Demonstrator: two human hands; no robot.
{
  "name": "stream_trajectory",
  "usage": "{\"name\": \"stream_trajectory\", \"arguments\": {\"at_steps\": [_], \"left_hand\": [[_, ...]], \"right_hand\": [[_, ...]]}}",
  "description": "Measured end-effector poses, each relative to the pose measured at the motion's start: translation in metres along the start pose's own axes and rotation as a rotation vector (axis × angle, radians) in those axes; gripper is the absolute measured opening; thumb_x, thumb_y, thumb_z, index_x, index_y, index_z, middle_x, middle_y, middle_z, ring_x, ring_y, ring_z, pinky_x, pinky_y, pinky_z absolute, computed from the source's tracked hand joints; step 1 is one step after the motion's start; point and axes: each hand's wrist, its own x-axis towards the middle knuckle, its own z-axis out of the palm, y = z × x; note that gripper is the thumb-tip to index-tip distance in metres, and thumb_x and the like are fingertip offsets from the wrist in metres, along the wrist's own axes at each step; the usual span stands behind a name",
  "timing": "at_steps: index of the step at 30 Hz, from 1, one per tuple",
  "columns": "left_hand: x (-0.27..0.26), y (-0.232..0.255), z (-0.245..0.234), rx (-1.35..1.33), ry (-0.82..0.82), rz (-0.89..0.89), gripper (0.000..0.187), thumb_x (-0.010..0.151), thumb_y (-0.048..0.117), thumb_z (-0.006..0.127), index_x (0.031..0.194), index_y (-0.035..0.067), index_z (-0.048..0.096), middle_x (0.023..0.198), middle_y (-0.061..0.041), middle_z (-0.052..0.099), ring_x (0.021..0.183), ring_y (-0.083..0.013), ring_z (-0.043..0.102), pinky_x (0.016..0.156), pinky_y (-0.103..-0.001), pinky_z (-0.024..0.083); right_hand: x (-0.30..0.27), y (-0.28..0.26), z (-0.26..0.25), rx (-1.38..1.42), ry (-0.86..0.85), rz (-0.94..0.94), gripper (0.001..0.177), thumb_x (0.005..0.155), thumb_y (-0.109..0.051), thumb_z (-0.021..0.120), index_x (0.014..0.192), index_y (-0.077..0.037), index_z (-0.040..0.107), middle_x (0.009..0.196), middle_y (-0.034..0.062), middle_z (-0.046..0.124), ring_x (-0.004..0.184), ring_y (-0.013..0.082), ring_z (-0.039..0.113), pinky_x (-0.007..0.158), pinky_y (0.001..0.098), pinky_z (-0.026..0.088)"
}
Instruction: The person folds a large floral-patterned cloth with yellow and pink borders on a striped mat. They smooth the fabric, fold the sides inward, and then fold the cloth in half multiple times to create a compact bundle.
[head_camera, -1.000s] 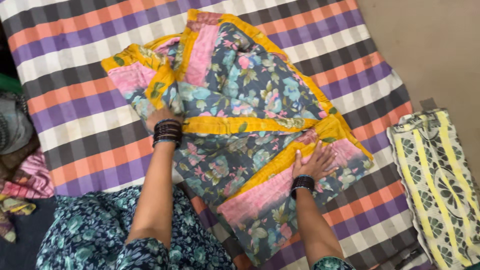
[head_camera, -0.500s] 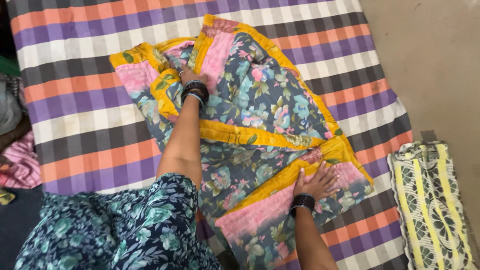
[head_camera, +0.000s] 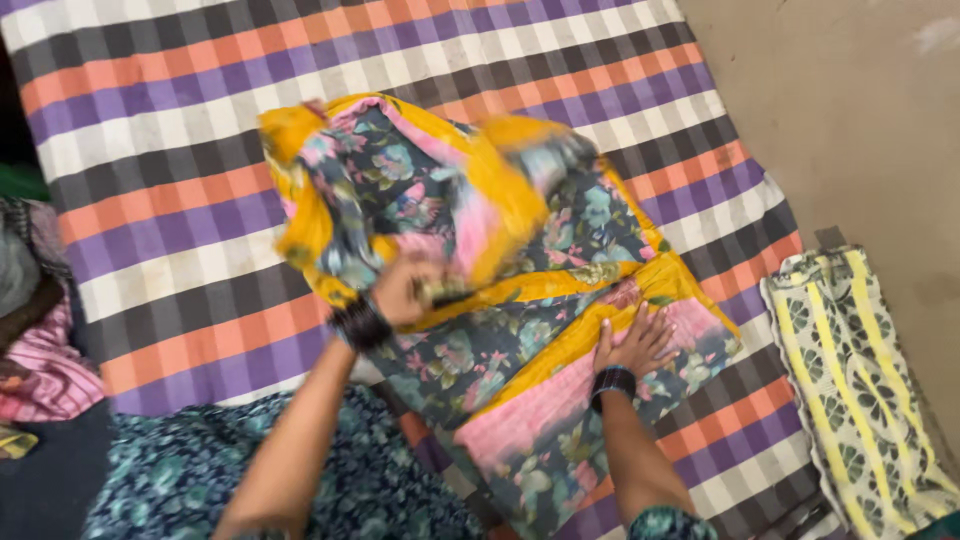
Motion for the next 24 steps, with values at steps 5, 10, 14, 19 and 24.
{"name": "stream_trajectory", "arguments": {"at_steps": [5, 10, 14, 19, 24], "left_hand": [[-0.111, -0.047, 0.087, 0.176, -0.054, -0.51, 0.037, 0.073, -0.002, 0.056, 0.106, 0.012, 0.063, 0.079, -0.01, 0.076, 0.078, -0.0279, 0.074, 0.087, -0.038, 0.054], [-0.144, -0.106, 0.12, 0.33, 0.321, -0.21, 0.044, 0.08, -0.002, 0.057, 0.123, 0.0, 0.06, 0.087, -0.018, 0.072, 0.083, -0.0353, 0.067, 0.084, -0.047, 0.051], [-0.131, -0.102, 0.1, -0.236, 0.473, -0.358, 0.042, 0.091, -0.007, 0.039, 0.122, 0.003, 0.065, 0.086, -0.009, 0.072, 0.079, -0.0193, 0.067, 0.073, -0.035, 0.054], [-0.128, -0.071, 0.075, -0.535, 0.847, -0.249, 0.035, 0.095, -0.009, 0.045, 0.124, 0.001, 0.061, 0.103, -0.005, 0.071, 0.092, -0.0162, 0.065, 0.087, -0.029, 0.051], [-0.133, -0.069, 0.061, -0.365, 0.989, -0.21, 0.03, 0.091, -0.01, 0.051, 0.116, 0.0, 0.063, 0.112, -0.007, 0.067, 0.105, -0.0161, 0.064, 0.097, -0.029, 0.05]], "right_hand": [[0.008, 0.0, -0.003, -0.239, -0.019, -0.042, 0.087, 0.095, -0.063, 0.05, 0.17, -0.03, 0.02, 0.176, 0.0098, 0.008, 0.158, 0.0405, 0.01, 0.114, 0.0762, 0.007], [0.016, -0.019, -0.015, -0.133, -0.239, 0.131, 0.077, 0.098, -0.059, 0.051, 0.162, -0.032, 0.017, 0.172, 0.0113, 0.012, 0.152, 0.0437, 0.018, 0.113, 0.0761, 0.014], [-0.019, -0.029, -0.026, 0.285, -0.099, 0.017, 0.087, 0.091, -0.032, 0.065, 0.167, -0.024, 0.023, 0.163, 0.0211, 0.034, 0.149, 0.0446, 0.034, 0.125, 0.0562, 0.027], [-0.157, -0.091, -0.042, 0.34, 0.143, -0.414, 0.084, 0.08, -0.023, 0.076, 0.154, -0.013, 0.037, 0.16, 0.0211, 0.04, 0.151, 0.0426, 0.035, 0.126, 0.0552, 0.027], [-0.191, -0.186, -0.126, 0.567, -0.108, -0.837, 0.105, 0.067, -0.045, 0.086, 0.153, -0.015, 0.035, 0.16, 0.0167, 0.035, 0.149, 0.0393, 0.032, 0.12, 0.0661, 0.017]]}}
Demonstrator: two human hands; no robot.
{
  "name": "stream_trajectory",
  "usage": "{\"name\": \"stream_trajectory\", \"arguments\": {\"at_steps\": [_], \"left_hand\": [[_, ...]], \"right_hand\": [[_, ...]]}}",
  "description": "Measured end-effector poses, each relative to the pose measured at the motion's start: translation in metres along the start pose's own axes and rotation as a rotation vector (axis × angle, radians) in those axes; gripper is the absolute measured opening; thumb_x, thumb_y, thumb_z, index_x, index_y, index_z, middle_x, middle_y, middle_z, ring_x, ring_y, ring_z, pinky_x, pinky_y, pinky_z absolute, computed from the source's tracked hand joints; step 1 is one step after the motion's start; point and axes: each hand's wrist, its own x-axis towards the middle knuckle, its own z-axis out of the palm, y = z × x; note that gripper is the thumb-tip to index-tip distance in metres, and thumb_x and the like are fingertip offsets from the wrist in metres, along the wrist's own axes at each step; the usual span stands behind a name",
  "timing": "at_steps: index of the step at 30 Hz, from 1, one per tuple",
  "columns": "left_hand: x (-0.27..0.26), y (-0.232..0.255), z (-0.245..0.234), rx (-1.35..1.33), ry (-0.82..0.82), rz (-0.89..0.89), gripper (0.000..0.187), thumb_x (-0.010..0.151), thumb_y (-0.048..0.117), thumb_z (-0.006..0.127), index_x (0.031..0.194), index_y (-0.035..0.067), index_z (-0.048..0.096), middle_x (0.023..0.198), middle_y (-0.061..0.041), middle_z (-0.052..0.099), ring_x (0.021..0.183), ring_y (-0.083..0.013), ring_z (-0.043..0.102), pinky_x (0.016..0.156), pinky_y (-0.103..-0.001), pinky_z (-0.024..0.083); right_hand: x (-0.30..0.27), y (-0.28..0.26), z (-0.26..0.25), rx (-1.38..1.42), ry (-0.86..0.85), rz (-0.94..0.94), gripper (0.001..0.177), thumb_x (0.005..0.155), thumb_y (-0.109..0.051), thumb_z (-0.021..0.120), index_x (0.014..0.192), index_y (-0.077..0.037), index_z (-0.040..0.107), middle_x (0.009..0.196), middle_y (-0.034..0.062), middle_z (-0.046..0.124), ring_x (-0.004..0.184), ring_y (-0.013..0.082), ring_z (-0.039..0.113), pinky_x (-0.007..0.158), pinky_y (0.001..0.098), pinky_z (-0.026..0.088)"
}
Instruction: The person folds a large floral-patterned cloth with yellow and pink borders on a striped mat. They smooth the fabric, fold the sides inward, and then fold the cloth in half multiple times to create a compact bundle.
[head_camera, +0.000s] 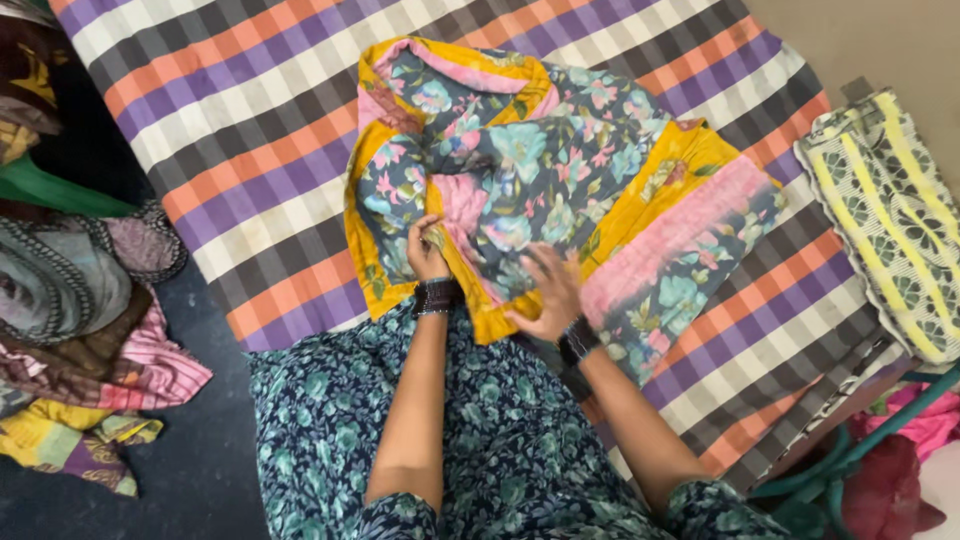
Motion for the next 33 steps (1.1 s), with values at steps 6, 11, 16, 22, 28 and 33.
{"name": "stream_trajectory", "arguments": {"at_steps": [6, 11, 16, 22, 28, 33], "left_hand": [[0.048, -0.013, -0.023, -0.006, 0.193, -0.122, 0.015, 0.096, 0.0, 0.057, 0.107, 0.001, 0.067, 0.102, -0.007, 0.071, 0.095, -0.0172, 0.066, 0.09, -0.032, 0.054], [0.054, 0.014, -0.074, 0.589, 0.289, 0.135, 0.043, 0.083, 0.023, 0.087, 0.111, -0.004, 0.065, 0.108, -0.02, 0.07, 0.103, -0.0363, 0.066, 0.093, -0.046, 0.05], [0.043, 0.024, -0.133, 1.088, 0.023, -0.595, 0.066, 0.071, 0.046, 0.086, 0.118, 0.004, 0.065, 0.107, -0.023, 0.072, 0.101, -0.04, 0.068, 0.091, -0.048, 0.053], [0.104, 0.053, -0.085, 0.677, -0.121, -0.2, 0.034, 0.093, 0.034, 0.071, 0.11, 0.005, 0.073, 0.1, -0.014, 0.077, 0.089, -0.029, 0.073, 0.082, -0.041, 0.055], [0.071, 0.135, -0.028, -0.247, -0.323, -0.382, 0.028, 0.099, 0.016, 0.063, 0.122, 0.001, 0.066, 0.103, -0.003, 0.07, 0.089, -0.0152, 0.065, 0.081, -0.03, 0.054], [0.004, 0.117, -0.01, -0.557, -0.122, -0.712, 0.047, 0.091, 0.036, 0.059, 0.127, 0.006, 0.059, 0.105, -0.003, 0.072, 0.091, -0.0159, 0.07, 0.08, -0.033, 0.058]], "right_hand": [[0.075, -0.072, 0.008, 0.01, -0.143, -0.116, 0.101, 0.063, -0.055, 0.084, 0.147, -0.018, 0.042, 0.145, 0.0156, 0.042, 0.134, 0.0375, 0.04, 0.107, 0.0643, 0.024], [0.074, -0.035, 0.05, 0.023, -0.009, 0.384, 0.041, 0.089, -0.045, 0.074, 0.117, -0.014, 0.072, 0.087, 0.0166, 0.066, 0.081, 0.0353, 0.065, 0.07, 0.0497, 0.049], [0.099, 0.024, 0.05, 0.424, -0.08, 0.455, 0.038, 0.096, -0.042, 0.067, 0.11, -0.007, 0.074, 0.077, 0.0156, 0.073, 0.068, 0.0266, 0.072, 0.066, 0.0417, 0.055], [0.191, 0.006, -0.004, 0.458, 0.03, 0.426, 0.036, 0.101, -0.033, 0.06, 0.121, -0.005, 0.071, 0.077, 0.0139, 0.071, 0.063, 0.0157, 0.057, 0.061, 0.0329, 0.049], [0.199, -0.052, -0.083, 0.411, 0.721, 0.229, 0.026, 0.105, -0.022, 0.06, 0.11, 0.0, 0.071, 0.088, 0.0166, 0.074, 0.075, 0.0211, 0.066, 0.071, 0.0349, 0.051], [0.107, -0.084, -0.039, 0.186, 0.014, -0.101, 0.05, 0.079, -0.007, 0.062, 0.127, -0.014, 0.074, 0.115, 0.0154, 0.075, 0.104, 0.0352, 0.071, 0.096, 0.0456, 0.057]]}}
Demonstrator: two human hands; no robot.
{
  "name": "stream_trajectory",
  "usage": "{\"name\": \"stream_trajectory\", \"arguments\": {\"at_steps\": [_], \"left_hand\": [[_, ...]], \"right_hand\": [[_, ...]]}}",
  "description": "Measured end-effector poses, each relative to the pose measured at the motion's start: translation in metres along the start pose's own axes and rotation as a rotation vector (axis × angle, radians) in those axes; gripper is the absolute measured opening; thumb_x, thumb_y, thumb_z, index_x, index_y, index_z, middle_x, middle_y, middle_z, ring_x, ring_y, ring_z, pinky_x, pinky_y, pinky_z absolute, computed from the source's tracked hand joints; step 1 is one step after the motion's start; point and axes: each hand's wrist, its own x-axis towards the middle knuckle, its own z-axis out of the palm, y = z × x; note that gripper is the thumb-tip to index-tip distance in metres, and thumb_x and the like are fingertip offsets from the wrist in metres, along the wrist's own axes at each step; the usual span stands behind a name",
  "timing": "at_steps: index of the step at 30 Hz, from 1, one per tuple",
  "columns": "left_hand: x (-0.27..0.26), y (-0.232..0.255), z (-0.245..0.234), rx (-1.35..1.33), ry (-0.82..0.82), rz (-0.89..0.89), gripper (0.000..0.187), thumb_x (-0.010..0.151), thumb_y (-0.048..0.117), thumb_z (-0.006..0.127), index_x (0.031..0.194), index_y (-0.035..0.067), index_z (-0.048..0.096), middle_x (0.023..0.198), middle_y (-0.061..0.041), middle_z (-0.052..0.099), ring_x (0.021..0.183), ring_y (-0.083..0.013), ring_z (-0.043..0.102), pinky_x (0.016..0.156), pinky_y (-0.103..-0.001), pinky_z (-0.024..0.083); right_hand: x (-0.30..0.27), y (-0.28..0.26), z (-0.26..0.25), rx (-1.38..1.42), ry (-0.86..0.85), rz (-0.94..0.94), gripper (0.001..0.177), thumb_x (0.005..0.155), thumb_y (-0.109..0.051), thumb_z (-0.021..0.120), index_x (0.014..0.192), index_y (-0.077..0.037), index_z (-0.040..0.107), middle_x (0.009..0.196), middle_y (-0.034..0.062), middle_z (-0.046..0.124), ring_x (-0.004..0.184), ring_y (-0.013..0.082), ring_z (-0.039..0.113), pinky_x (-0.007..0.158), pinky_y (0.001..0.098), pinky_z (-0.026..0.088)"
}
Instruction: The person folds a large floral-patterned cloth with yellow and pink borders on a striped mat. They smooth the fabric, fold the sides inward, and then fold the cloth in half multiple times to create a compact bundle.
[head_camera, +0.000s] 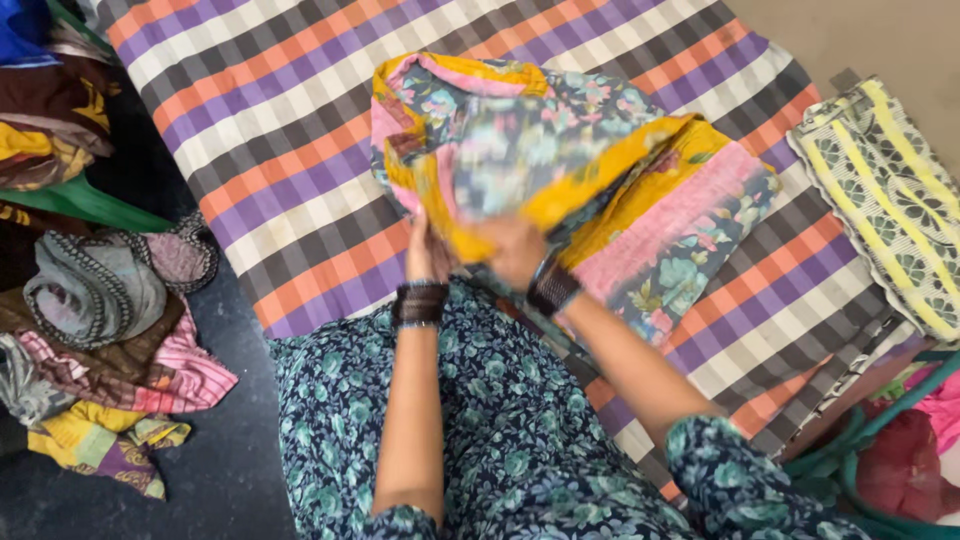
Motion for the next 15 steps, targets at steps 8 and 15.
{"name": "stream_trajectory", "arguments": {"at_steps": [8, 15], "left_hand": [[-0.014, -0.094, -0.072, 0.513, 0.0, 0.185, 0.068, 0.073, -0.004, 0.07, 0.137, 0.001, 0.047, 0.104, -0.006, 0.065, 0.081, -0.018, 0.065, 0.066, -0.03, 0.058], [-0.012, -0.102, -0.036, 0.921, 0.226, -0.026, 0.055, 0.074, 0.004, 0.068, 0.128, 0.001, 0.059, 0.084, -0.011, 0.069, 0.068, -0.0221, 0.067, 0.062, -0.035, 0.055]], "right_hand": [[-0.04, 0.033, -0.018, 0.434, -0.286, 0.271, 0.031, 0.098, -0.038, 0.065, 0.111, -0.011, 0.076, 0.103, 0.0086, 0.079, 0.094, 0.022, 0.077, 0.088, 0.0361, 0.059], [0.049, 0.146, 0.013, 0.038, 0.1, 0.33, 0.034, 0.094, -0.033, 0.07, 0.116, -0.008, 0.072, 0.117, 0.014, 0.073, 0.108, 0.0311, 0.069, 0.091, 0.0417, 0.056]]}}
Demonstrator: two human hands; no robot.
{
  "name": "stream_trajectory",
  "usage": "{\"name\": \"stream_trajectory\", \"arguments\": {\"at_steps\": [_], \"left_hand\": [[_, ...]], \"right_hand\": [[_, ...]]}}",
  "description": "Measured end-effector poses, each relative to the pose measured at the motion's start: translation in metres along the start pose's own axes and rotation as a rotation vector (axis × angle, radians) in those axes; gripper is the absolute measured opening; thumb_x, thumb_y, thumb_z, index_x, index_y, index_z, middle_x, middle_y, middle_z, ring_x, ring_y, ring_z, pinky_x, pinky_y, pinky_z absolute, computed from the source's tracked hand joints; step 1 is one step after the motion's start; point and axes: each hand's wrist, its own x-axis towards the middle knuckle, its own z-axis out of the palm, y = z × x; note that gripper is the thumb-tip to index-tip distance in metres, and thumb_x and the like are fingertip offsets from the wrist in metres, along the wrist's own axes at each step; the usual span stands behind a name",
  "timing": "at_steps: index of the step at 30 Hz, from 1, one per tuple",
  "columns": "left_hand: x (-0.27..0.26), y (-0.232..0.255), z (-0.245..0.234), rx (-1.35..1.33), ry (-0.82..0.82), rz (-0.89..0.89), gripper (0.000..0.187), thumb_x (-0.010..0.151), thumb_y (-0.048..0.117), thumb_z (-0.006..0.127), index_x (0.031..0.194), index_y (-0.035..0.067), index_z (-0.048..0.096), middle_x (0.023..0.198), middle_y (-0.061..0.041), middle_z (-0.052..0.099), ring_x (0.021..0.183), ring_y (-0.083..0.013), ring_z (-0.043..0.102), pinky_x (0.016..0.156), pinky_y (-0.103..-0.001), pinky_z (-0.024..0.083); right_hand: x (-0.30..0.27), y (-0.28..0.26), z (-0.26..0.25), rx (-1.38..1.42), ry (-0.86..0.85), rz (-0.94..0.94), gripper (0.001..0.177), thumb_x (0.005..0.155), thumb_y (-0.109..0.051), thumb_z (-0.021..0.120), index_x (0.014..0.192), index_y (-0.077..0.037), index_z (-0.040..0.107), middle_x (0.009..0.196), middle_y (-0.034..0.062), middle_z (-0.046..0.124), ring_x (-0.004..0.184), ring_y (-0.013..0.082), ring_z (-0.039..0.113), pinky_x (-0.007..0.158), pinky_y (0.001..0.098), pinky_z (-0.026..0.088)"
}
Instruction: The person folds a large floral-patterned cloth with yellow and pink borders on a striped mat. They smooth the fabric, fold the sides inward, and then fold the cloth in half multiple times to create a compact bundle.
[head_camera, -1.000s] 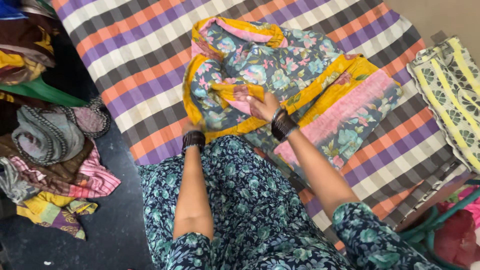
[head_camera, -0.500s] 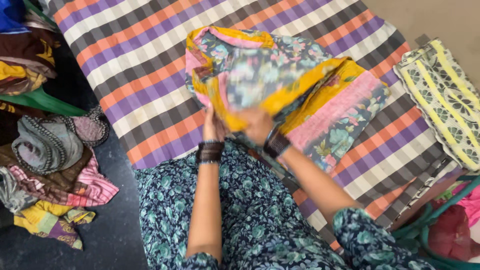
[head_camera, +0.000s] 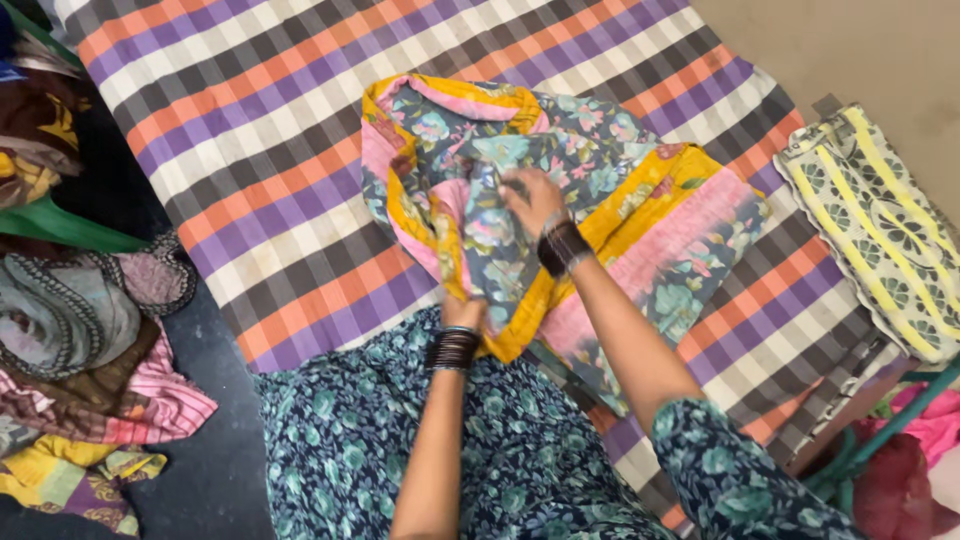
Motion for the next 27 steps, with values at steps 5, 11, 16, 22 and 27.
{"name": "stream_trajectory", "arguments": {"at_steps": [5, 11, 16, 22, 27], "left_hand": [[0.027, -0.026, 0.049, -0.012, 0.143, -0.057, 0.052, 0.075, 0.003, 0.066, 0.127, 0.003, 0.06, 0.094, -0.014, 0.071, 0.078, -0.0246, 0.067, 0.074, -0.039, 0.054], [0.046, -0.041, 0.082, -0.021, 0.424, -0.197, 0.031, 0.081, 0.004, 0.067, 0.112, 0.001, 0.066, 0.096, -0.019, 0.073, 0.081, -0.0317, 0.07, 0.075, -0.044, 0.056], [0.047, -0.049, 0.109, 0.331, 0.689, -0.31, 0.014, 0.086, 0.005, 0.068, 0.099, -0.001, 0.07, 0.097, -0.022, 0.075, 0.084, -0.0375, 0.073, 0.076, -0.048, 0.059], [0.043, -0.066, 0.131, 0.499, 0.692, -0.333, 0.012, 0.079, 0.008, 0.071, 0.081, -0.004, 0.07, 0.086, -0.029, 0.073, 0.079, -0.0465, 0.072, 0.074, -0.055, 0.058], [0.042, -0.077, 0.134, 0.531, 0.64, -0.343, 0.028, 0.069, 0.022, 0.08, 0.07, -0.004, 0.069, 0.083, -0.028, 0.069, 0.075, -0.0471, 0.07, 0.075, -0.055, 0.059]], "right_hand": [[0.058, 0.009, 0.038, -0.388, -0.046, -0.045, 0.073, 0.084, -0.06, 0.068, 0.131, -0.005, 0.066, 0.128, 0.0219, 0.065, 0.116, 0.042, 0.059, 0.096, 0.0585, 0.044], [0.062, 0.024, 0.066, -0.732, -0.848, 0.232, 0.096, 0.085, -0.085, 0.04, 0.117, -0.001, 0.074, 0.121, 0.0239, 0.072, 0.116, 0.0362, 0.068, 0.103, 0.0463, 0.05], [0.049, 0.115, 0.078, -0.348, -0.746, 0.336, 0.091, 0.098, -0.077, 0.03, 0.098, 0.002, 0.075, 0.097, 0.026, 0.073, 0.096, 0.0389, 0.071, 0.094, 0.0496, 0.051], [0.095, 0.134, 0.106, -0.258, -0.507, 0.224, 0.063, 0.088, -0.064, 0.061, 0.104, -0.005, 0.075, 0.094, 0.0192, 0.073, 0.09, 0.0348, 0.071, 0.086, 0.0455, 0.054], [0.147, 0.13, 0.186, -0.017, -0.838, 0.1, 0.061, 0.077, -0.055, 0.075, 0.115, -0.007, 0.073, 0.106, 0.0148, 0.077, 0.099, 0.0277, 0.073, 0.092, 0.0386, 0.055]]}}
